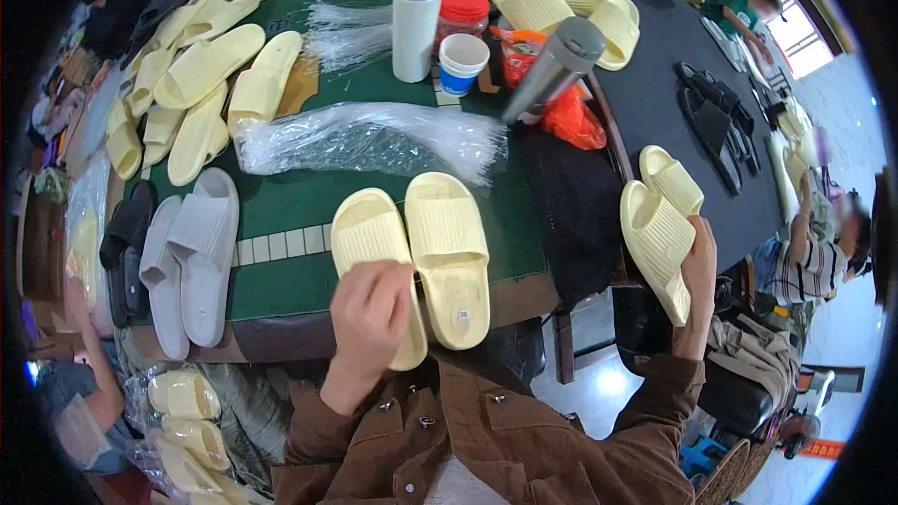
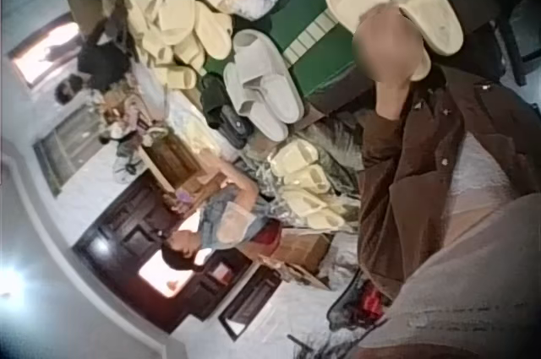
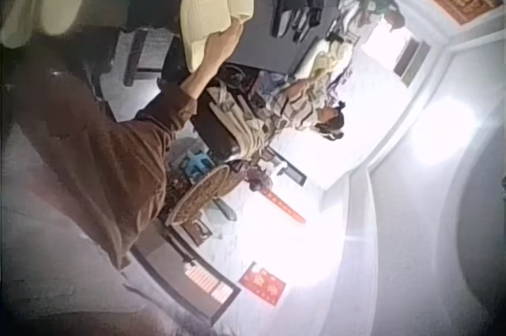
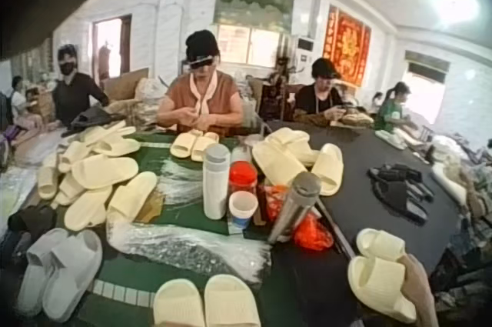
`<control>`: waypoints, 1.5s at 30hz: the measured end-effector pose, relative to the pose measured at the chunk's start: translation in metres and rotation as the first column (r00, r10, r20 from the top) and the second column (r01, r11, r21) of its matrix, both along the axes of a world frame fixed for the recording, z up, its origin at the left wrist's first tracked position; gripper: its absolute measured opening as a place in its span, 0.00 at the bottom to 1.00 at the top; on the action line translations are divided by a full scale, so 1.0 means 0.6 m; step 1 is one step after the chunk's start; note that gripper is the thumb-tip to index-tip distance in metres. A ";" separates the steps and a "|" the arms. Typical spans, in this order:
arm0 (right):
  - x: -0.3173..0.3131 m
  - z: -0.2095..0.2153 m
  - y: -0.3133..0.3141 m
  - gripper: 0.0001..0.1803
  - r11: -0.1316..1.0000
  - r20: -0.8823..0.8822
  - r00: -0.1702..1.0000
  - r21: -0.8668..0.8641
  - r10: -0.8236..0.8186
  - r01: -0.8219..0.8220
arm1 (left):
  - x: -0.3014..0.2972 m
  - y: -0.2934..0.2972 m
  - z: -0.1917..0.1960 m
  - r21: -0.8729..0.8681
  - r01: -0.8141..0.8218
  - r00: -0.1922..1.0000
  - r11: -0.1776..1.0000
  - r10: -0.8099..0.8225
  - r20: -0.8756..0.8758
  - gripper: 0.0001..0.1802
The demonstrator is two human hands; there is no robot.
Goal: The person assembles pairs of plastic slippers by hand at a workbench. They pick up individual slipper halves, align them, and press them together to form complete pairs. The person handles multiple pairs of different colors, including black, white, and yellow, placing the finished pairs on the table.
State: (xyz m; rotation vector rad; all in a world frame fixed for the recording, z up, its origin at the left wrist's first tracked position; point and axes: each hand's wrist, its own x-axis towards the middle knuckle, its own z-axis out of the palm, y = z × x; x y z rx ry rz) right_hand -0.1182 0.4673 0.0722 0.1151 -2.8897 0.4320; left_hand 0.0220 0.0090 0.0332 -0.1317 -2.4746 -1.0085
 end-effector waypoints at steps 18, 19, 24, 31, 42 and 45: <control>0.003 -0.036 -0.020 0.16 0.993 -0.055 0.997 -0.110 0.046 -0.052 | 0.040 0.042 -0.099 -0.202 -0.076 0.949 0.976 0.133 0.285 0.30; 0.004 -0.035 -0.022 0.16 0.991 -0.058 0.997 -0.125 0.046 -0.053 | 0.044 0.032 -0.102 -0.244 -0.128 0.957 0.961 0.184 0.223 0.30; 0.005 -0.063 0.000 0.15 0.953 -0.068 0.997 -0.302 -0.025 0.003 | 0.066 -0.068 -0.104 -0.180 -0.311 0.929 0.933 0.339 0.151 0.24; 0.071 -0.027 -0.102 0.21 0.800 -0.093 0.994 -0.591 0.064 -0.107 | 0.088 -0.192 -0.123 -0.322 -0.514 0.834 0.795 0.551 0.030 0.18; 0.114 -0.024 -0.427 0.17 0.769 0.009 0.923 -0.557 0.384 -0.314 | 0.072 -0.219 -0.138 -0.341 -0.552 0.805 0.761 0.593 0.020 0.18; 0.108 -0.047 -0.485 0.12 0.868 0.191 0.922 -0.443 0.336 -0.224 | 0.070 -0.216 -0.127 -0.362 -0.532 0.805 0.766 0.590 0.066 0.20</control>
